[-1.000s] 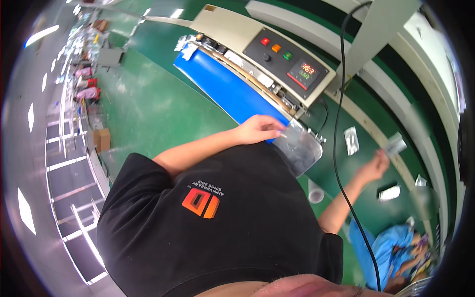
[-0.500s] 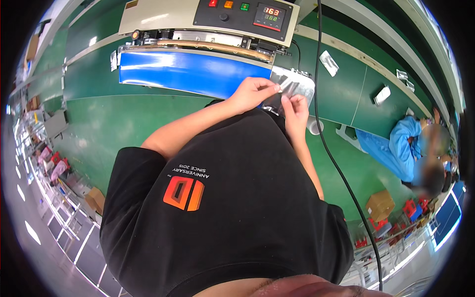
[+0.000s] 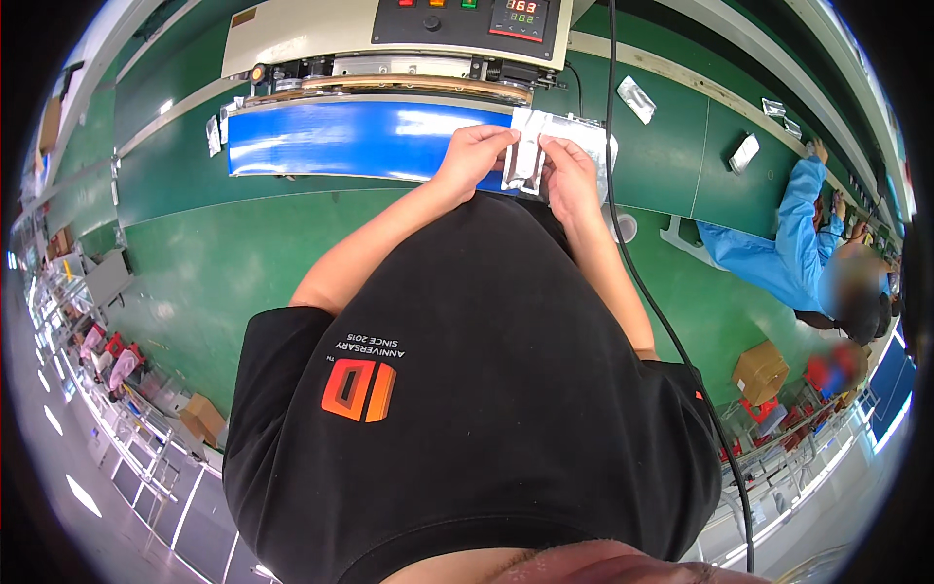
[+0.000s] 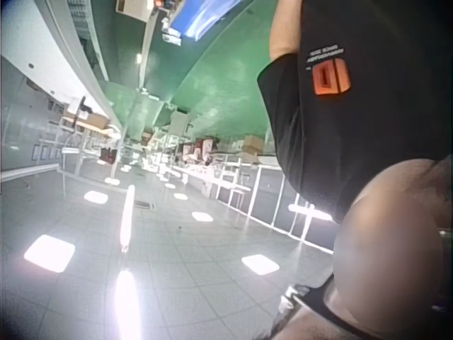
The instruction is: The recorder is sealing small packets using a heat-sealing machine on an assembly line.
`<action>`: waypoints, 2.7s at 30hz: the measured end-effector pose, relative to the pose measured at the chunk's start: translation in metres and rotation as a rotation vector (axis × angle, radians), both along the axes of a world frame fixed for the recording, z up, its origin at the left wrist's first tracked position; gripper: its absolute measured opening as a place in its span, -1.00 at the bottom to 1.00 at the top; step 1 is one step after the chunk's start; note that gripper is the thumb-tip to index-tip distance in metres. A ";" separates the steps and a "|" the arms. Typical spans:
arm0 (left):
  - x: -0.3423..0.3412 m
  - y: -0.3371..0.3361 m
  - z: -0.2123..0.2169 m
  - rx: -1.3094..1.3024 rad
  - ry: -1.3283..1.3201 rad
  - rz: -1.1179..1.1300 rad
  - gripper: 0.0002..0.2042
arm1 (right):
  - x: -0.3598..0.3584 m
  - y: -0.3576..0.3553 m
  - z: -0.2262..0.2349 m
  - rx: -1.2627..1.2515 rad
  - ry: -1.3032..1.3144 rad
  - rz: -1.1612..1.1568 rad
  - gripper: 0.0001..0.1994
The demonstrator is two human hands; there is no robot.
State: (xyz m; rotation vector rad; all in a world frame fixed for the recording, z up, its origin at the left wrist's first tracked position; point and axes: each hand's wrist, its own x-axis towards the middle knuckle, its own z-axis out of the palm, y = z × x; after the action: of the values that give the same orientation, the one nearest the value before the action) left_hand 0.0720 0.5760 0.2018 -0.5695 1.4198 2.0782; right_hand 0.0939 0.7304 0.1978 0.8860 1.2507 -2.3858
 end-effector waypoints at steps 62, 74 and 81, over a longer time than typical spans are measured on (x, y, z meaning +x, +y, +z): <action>-0.002 -0.130 -0.025 -0.453 0.213 0.165 -0.78 | -0.031 -0.099 -0.028 0.141 0.012 0.254 -0.79; 0.035 -0.159 -0.017 -0.403 0.187 0.410 -0.86 | -0.014 -0.010 -0.013 0.478 -0.118 0.452 -0.64; 0.034 -0.167 -0.020 -0.426 0.279 0.532 -0.87 | -0.010 0.019 -0.018 0.552 -0.149 0.391 -0.60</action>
State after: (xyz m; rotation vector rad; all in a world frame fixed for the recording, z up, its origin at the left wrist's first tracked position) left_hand 0.1057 0.4086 0.1820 -0.9382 2.0805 2.3279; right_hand 0.0842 0.7497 0.1794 0.8403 1.8591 -1.6660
